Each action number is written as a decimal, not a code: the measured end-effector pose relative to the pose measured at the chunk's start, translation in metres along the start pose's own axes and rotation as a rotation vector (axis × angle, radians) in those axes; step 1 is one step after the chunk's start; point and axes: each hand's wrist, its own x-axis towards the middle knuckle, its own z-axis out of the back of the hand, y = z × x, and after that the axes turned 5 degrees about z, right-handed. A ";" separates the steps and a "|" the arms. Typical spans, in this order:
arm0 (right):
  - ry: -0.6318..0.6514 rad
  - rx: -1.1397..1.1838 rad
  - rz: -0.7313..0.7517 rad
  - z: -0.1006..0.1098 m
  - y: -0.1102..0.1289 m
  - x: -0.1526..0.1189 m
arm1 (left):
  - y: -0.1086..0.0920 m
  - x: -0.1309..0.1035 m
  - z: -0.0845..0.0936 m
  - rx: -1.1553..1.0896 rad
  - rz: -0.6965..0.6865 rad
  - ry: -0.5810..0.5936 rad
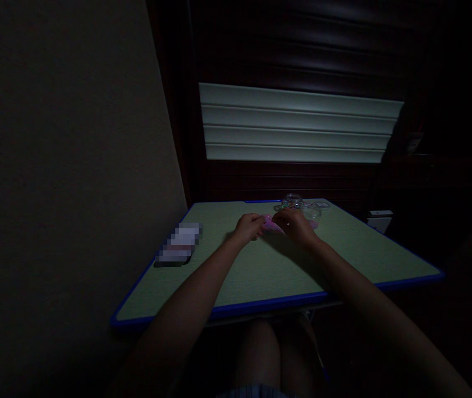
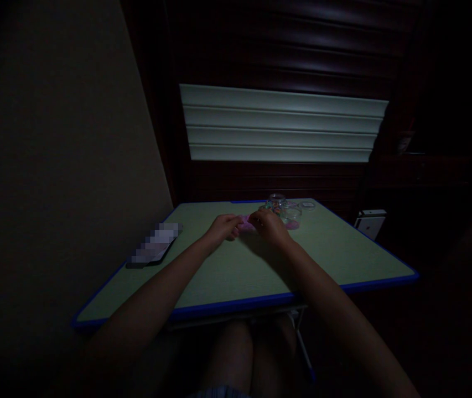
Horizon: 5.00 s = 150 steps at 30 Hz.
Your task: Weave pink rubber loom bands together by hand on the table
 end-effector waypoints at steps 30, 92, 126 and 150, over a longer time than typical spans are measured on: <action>0.035 -0.003 -0.052 -0.001 -0.001 -0.001 | 0.001 -0.001 -0.003 0.000 -0.175 -0.016; 0.184 -0.419 -0.121 0.013 0.006 -0.004 | 0.004 -0.016 0.007 1.127 -0.809 -0.131; -0.037 -0.811 -0.503 0.043 -0.036 -0.024 | 0.005 -0.019 0.010 1.181 -0.784 -0.120; 0.240 -0.222 -0.460 0.021 -0.030 -0.014 | 0.005 -0.016 0.010 1.189 -0.730 -0.084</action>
